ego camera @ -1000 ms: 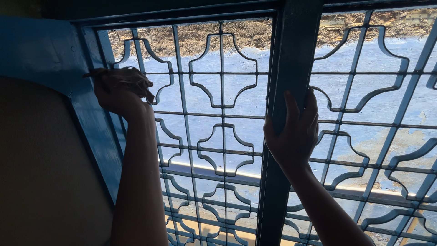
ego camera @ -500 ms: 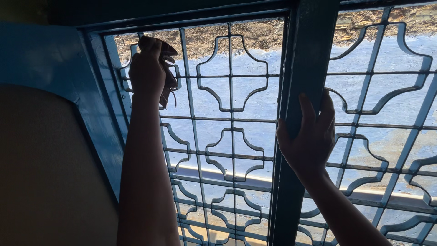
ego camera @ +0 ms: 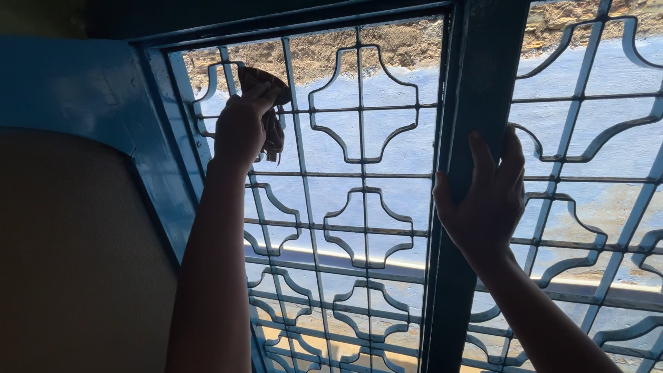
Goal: The person wipes a blue window frame and its decorative metal grill with a cloth after dipping it into a bucket, moving the cloth across the various sections of the frame.
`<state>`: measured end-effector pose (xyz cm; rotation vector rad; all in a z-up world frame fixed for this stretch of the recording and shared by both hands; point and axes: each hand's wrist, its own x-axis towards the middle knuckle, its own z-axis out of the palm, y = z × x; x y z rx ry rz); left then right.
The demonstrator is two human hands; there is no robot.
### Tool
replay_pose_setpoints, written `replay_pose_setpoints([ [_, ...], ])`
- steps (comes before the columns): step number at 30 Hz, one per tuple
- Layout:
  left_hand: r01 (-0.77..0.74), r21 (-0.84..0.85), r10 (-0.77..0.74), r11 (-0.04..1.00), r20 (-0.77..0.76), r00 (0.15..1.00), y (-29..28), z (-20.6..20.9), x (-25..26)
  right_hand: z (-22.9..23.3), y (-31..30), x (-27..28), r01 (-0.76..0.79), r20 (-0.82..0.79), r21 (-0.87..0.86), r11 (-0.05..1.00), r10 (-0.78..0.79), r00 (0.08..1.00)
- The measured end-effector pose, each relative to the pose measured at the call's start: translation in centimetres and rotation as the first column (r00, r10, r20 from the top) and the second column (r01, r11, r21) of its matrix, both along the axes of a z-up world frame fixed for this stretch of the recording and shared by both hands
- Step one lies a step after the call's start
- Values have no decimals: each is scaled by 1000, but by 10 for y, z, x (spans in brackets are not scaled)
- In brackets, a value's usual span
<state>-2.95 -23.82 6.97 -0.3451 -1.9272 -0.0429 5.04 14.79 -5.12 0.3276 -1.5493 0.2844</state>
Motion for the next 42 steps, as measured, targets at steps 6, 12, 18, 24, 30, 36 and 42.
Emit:
replay_pose_setpoints([
  [6, -219, -126, 205, 968, -115, 972, -17, 17, -16, 1, -1, 0, 10, 8, -4, 1000, -10, 1000],
  [12, -298, -147, 279, 943, -136, 951, -24, 32, -29, 1, -1, 0, 34, 9, -6, 999, -34, 999],
  [18, -297, -65, 295, 953, -37, 955, -39, 54, -41, 1, -2, 0, -5, 12, -11, 1000, 6, 1000],
  [24, -200, 26, 198, 979, 58, 978, -42, 56, -42, 2, -2, 1, -21, 32, -19, 1000, 22, 999],
  [30, -186, 36, 188, 982, -65, 980, -33, 33, -26, 2, -2, 1, 22, 4, -10, 1000, -22, 1000],
  [36, -218, 73, 227, 973, -154, 962, -35, 18, -35, 1, -2, 0, 27, 5, -11, 1000, -27, 1000],
  [42, -139, 185, 182, 973, -239, 954, -42, -2, -50, 2, -2, 1, 12, 4, -15, 1000, -12, 1000],
])
